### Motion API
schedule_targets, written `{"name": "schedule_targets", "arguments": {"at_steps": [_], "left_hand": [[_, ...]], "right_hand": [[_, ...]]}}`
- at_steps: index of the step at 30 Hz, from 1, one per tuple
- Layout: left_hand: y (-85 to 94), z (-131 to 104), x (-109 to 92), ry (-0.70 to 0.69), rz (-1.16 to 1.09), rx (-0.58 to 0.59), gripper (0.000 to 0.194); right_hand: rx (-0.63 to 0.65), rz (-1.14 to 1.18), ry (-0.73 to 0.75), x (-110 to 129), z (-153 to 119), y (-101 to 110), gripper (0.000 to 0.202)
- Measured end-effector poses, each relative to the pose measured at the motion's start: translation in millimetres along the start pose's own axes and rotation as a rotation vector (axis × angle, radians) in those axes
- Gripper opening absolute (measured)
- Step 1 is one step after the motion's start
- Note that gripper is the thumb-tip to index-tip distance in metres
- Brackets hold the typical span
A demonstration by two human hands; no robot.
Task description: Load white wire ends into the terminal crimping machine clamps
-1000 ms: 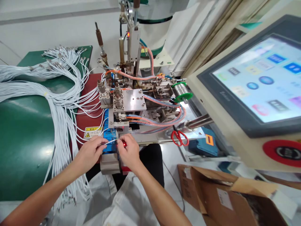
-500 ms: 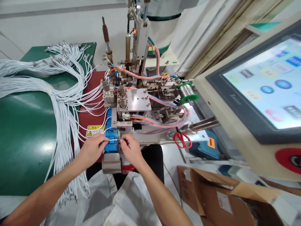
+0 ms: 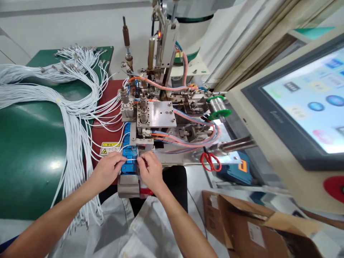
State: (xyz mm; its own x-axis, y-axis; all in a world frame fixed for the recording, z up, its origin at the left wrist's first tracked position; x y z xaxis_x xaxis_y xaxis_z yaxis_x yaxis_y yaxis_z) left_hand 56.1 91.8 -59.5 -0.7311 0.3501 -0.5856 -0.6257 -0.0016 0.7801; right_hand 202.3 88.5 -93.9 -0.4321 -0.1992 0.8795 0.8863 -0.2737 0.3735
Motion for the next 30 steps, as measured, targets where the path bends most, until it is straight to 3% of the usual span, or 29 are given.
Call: {"name": "schedule_targets", "arguments": {"at_steps": [8, 13, 18, 22, 26, 28, 30], "left_hand": [[0.8, 0, -1, 0.005, 0.004, -0.004, 0.018], [0.8, 0, -2, -0.009, -0.005, -0.002, 0.018], [1.2, 0, -3, -0.027, -0.004, -0.013, 0.019], [0.9, -1, -4, -0.038, 0.020, -0.010, 0.020], [1.9, -1, -6, -0.107, 0.170, -0.013, 0.022], [4.3, 0, -6, -0.148, 0.262, -0.035, 0.024], [10.1, 2, -1, -0.117, 0.326, -0.099, 0.026]], "right_hand": [[0.019, -0.083, -0.052, -9, -3, -1, 0.020], [0.038, -0.191, -0.007, -6, 0, -2, 0.027], [0.044, -0.239, -0.018, -7, 2, -12, 0.033], [-0.029, -0.077, -0.179, -17, -5, -20, 0.036], [-0.065, -0.047, -0.233, -24, -1, -23, 0.035], [-0.081, -0.051, -0.251, -26, 4, -18, 0.035], [-0.190, -0.042, -0.277, -28, 5, 0, 0.035]]}}
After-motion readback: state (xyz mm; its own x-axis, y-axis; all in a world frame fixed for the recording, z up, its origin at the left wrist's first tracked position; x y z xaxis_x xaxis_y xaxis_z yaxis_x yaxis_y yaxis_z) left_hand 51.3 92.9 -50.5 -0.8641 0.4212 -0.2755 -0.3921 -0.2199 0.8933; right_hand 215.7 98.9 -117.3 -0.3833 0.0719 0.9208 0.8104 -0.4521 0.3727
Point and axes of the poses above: each hand's wrist, its own z-axis towards the middle knuckle, its own y-axis out of the back of the hand, x = y × z, the point moved 6 cm from there along z, towards the middle knuckle, and after that the axes turned 12 degrees about -x, right-handed, at the moved point
